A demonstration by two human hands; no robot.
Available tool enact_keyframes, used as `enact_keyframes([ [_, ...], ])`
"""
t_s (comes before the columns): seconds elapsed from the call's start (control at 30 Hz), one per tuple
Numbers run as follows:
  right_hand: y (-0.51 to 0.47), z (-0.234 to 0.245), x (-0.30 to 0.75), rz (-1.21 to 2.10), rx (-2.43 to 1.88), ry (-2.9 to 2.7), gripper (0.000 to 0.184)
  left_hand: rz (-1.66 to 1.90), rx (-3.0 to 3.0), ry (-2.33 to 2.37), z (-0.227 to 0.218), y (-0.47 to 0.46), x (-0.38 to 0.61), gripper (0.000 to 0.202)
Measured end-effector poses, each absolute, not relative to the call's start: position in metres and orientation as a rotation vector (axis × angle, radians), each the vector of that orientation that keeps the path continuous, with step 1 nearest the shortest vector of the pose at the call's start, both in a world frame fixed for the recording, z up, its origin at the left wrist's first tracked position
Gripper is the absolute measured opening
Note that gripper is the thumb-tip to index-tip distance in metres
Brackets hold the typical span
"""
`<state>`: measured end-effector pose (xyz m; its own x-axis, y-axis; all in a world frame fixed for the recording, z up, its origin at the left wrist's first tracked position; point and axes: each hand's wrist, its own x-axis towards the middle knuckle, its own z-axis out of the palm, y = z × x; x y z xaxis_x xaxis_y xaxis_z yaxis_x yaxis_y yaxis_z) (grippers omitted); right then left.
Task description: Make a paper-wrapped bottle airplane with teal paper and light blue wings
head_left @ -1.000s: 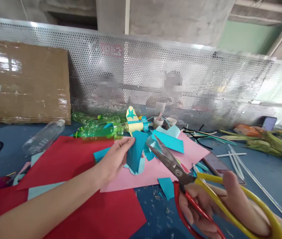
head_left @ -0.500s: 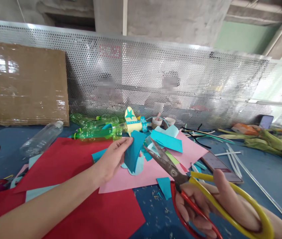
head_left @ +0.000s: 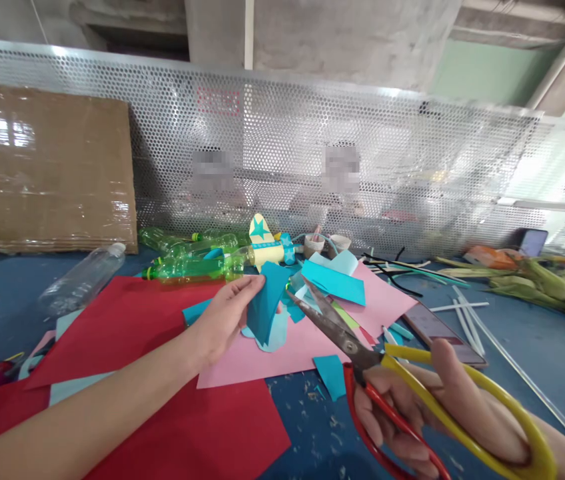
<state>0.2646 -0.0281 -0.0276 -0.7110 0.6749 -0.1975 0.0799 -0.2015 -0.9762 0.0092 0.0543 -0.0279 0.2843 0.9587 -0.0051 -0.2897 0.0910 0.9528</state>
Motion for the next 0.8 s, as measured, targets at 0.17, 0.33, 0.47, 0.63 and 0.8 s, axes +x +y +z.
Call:
enact_keyframes([
  [0.17,-0.027,-0.03,0.266,1.989,-0.871,-1.637,0.098,1.098,1.049,0.821,-0.028,0.054,0.011,0.041],
  [0.33,-0.026,-0.031,0.265,1.987,-0.873,-1.625,0.097,1.086,1.105,0.819,-0.027,0.054,0.011,0.039],
  [0.47,-0.025,-0.033,0.267,1.987,-0.871,-1.618,0.098,1.068,1.216,0.845,-0.032,0.055,0.007,0.037],
  [0.63,-0.027,-0.028,0.267,1.94,-0.916,-1.723,0.098,0.88,1.328,0.81,-0.036,0.058,0.0,0.038],
  [0.8,-0.029,-0.026,0.266,1.902,-0.921,-1.787,0.099,0.746,1.412,0.63,-0.028,0.054,-0.001,0.051],
])
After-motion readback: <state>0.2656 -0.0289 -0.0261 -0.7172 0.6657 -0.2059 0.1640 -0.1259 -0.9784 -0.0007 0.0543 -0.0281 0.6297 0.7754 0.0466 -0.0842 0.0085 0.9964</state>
